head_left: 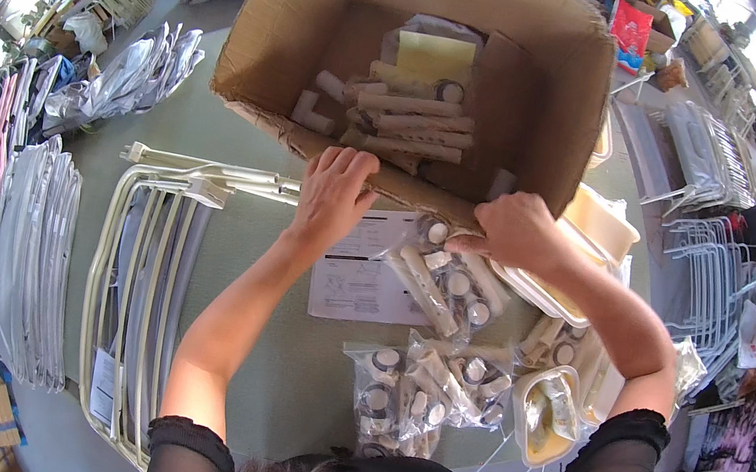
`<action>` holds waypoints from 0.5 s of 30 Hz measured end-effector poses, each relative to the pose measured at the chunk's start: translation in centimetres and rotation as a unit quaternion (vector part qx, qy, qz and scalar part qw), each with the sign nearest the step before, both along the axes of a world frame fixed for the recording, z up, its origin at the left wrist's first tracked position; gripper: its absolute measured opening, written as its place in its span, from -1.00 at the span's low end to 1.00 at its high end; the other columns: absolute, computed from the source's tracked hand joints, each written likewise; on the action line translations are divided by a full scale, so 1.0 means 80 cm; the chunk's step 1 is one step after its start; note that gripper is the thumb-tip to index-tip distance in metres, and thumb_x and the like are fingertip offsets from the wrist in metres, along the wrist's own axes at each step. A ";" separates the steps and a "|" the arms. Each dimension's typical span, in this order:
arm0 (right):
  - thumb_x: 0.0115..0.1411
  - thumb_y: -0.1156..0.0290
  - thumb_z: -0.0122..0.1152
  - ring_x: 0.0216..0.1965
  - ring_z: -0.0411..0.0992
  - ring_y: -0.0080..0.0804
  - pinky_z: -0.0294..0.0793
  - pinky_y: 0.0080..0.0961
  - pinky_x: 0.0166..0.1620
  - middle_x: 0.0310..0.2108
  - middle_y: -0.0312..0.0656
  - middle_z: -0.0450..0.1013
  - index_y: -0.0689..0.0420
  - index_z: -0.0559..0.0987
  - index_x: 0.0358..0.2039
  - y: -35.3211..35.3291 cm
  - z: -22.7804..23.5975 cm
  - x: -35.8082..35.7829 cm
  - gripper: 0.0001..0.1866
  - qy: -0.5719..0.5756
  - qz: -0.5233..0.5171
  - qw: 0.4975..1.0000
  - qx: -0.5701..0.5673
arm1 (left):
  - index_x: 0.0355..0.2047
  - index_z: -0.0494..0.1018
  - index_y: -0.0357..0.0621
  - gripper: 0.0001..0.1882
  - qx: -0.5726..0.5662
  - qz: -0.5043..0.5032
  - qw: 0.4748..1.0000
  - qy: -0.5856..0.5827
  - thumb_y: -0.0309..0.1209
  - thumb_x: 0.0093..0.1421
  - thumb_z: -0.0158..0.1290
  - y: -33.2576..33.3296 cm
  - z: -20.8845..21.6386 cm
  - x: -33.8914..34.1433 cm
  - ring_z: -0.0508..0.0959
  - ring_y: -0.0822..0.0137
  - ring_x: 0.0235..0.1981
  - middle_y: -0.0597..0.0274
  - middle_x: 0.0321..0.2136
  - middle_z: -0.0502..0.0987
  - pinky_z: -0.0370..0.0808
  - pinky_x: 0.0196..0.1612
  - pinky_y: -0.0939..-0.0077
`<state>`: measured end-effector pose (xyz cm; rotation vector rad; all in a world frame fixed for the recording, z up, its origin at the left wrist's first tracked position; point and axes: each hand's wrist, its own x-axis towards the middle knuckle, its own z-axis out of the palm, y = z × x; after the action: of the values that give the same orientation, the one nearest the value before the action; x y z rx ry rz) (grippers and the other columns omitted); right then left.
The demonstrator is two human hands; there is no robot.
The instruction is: The person assembles a folded metal frame by attaching white plastic components and securing them with zip ties. They then place the assembled frame into a large clear plastic bag along with additional small parts.
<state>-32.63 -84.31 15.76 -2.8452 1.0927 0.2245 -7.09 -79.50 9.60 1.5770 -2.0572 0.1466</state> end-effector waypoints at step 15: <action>-0.22 0.36 0.39 0.07 0.20 0.07 0.29 -0.08 0.04 0.06 -0.03 0.18 -0.21 0.19 0.18 -0.184 -0.112 0.199 -0.10 -0.046 0.027 0.987 -0.149 | -0.33 0.49 0.00 -0.72 -0.035 -0.018 0.996 0.085 -0.41 -0.14 0.19 0.012 -0.026 0.008 0.37 0.19 -0.14 0.30 -0.35 0.33 0.30 -0.10 0.27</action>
<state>-16.69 -99.00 6.77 -3.1110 1.1159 -0.0746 -6.49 -78.53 7.52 1.4569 -1.9271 0.0691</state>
